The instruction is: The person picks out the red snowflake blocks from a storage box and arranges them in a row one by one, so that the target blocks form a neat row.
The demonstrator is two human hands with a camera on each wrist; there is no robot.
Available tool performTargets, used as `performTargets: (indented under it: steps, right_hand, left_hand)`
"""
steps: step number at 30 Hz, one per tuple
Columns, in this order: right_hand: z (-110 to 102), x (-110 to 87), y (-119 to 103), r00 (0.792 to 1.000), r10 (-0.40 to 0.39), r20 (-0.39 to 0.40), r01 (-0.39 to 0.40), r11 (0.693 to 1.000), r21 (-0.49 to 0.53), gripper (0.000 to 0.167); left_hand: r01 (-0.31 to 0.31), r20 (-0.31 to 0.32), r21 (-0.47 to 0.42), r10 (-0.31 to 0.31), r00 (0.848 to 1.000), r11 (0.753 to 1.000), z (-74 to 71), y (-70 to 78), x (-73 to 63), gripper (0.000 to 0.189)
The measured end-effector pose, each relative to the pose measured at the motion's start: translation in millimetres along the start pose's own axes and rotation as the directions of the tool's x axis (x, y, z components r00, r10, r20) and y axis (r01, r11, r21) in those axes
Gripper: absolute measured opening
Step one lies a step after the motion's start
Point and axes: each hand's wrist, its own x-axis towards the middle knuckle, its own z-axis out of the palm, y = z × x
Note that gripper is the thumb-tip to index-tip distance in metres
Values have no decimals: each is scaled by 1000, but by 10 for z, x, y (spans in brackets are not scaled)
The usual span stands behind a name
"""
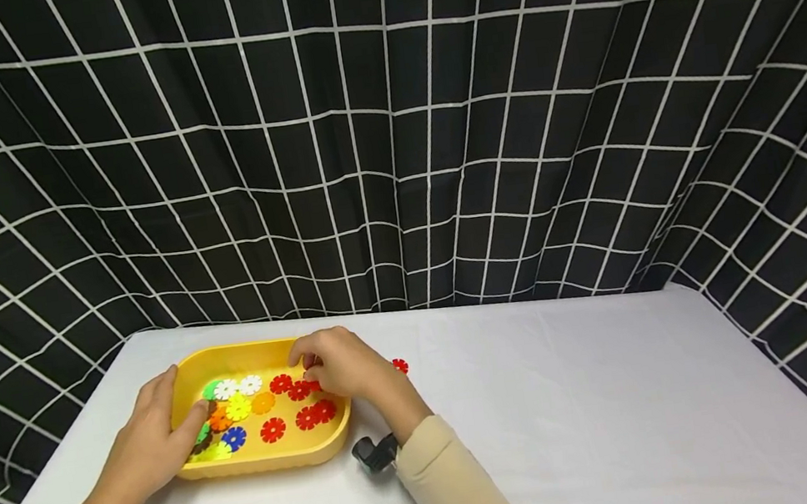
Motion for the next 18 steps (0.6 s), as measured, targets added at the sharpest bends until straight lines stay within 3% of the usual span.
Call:
performTargets:
  steps: [9,18]
  right_hand:
    - [-108,-43,59,1000,16,-20,-16,1000,13,30]
    - [-211,-80,75,994,73,-82,-66,994,89,22]
  left_hand:
    - [0,1,0,0,1000,1000,-6,12,-4,80]
    - [3,7,5,-3,1000,1000,-3,7,-4,81]
